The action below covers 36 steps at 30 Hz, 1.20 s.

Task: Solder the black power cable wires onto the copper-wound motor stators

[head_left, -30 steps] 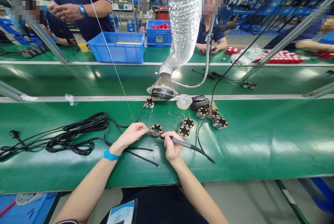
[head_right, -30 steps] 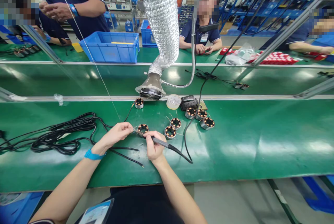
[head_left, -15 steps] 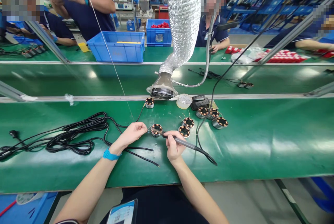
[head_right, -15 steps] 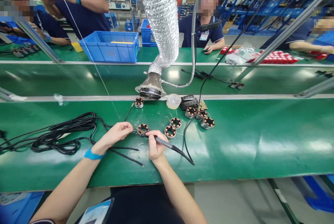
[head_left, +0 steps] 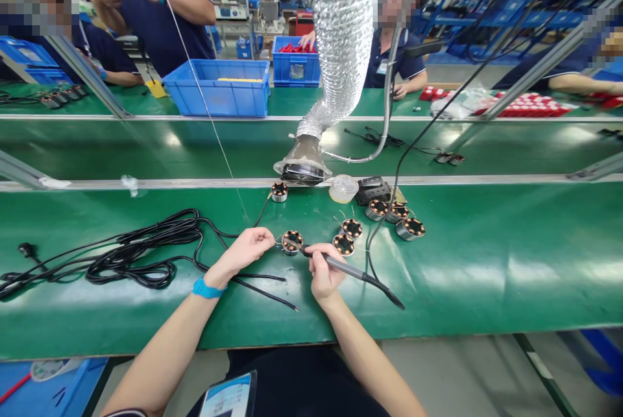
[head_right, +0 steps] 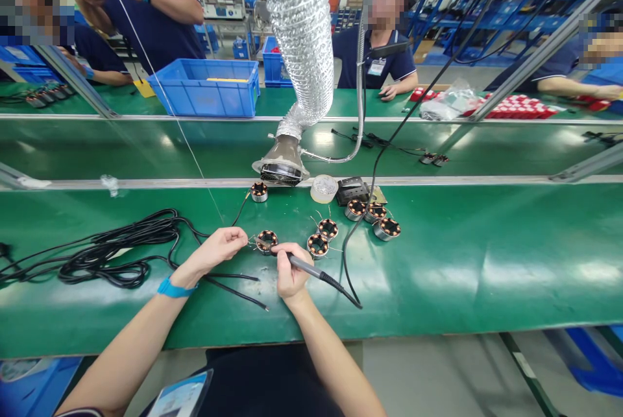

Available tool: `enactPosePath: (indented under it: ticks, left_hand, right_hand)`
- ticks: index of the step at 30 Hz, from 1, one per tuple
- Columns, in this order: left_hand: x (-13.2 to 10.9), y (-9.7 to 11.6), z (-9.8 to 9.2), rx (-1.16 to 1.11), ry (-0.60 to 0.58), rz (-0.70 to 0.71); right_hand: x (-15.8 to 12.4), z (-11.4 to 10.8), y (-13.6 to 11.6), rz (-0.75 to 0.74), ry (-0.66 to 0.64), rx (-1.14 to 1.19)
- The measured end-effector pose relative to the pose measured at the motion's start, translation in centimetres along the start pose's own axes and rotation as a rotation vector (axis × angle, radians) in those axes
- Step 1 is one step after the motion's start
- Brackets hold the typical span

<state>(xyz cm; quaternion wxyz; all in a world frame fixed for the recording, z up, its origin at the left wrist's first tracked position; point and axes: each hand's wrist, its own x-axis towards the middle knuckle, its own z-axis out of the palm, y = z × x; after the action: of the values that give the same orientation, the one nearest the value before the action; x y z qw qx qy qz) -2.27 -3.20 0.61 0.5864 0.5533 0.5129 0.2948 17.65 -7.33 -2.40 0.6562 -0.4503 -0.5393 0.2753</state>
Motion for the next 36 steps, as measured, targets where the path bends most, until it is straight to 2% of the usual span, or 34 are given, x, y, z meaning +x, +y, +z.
enactPosePath:
  ticks: [8, 15, 23, 30, 36]
  left_hand:
    - [-0.1, 0.4, 0.0, 0.008, 0.001, -0.004]
    - [0.0, -0.1, 0.0, -0.001, 0.0, -0.009]
    - [-0.1, 0.4, 0.1, -0.015, -0.001, -0.01]
    - [-0.1, 0.5, 0.1, -0.032, -0.013, 0.013]
    - [-0.6, 1.0, 0.2, -0.044, -0.029, 0.084]
  right_hand:
    - [-0.2, 0.0, 0.2, 0.005, -0.004, 0.001]
    - [-0.2, 0.1, 0.3, 0.013, 0.0, 0.012]
    - [-0.1, 0.2, -0.3, -0.066, -0.058, -0.081]
    - [1.1, 1.3, -0.7, -0.265, -0.168, -0.155]
    - [1.3, 2.6, 0.2, -0.261, -0.299, -0.173]
